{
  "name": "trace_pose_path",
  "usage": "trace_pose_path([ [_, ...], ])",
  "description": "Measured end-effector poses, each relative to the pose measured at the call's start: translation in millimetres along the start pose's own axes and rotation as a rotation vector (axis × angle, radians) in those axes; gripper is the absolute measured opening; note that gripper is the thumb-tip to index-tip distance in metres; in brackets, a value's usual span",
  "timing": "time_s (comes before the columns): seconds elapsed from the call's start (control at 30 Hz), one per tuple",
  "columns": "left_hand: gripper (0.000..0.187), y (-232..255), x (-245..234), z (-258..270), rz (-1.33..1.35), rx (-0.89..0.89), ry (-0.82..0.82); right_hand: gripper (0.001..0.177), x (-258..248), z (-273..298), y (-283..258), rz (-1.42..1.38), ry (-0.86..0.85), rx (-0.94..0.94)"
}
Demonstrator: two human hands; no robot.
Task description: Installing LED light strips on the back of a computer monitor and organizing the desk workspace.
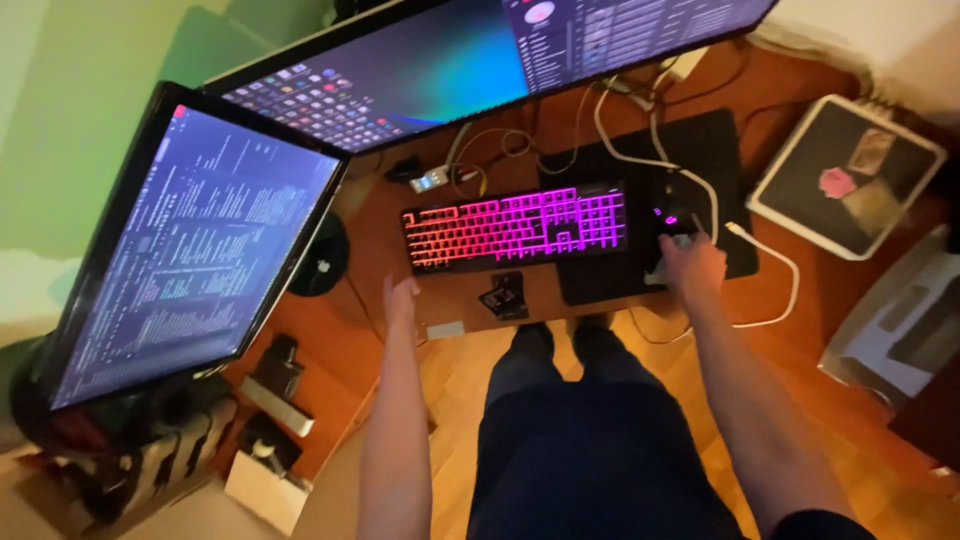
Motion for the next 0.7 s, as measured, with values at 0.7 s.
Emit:
trace_pose_path([
  [0.7,0.095,-8,2,-50,-0.138,0.002,-0.200,0.065,53,55,-118,-0.138,-0.332,-0.200],
])
Point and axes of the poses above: each hand's wrist, its own z-axis away from the middle knuckle, its own x-axis out of the palm, y = z × x, the point moved 5 cm from there along -z, towards the middle knuckle, and after that the axes turned 1 degree about y, right-handed, at the moved point
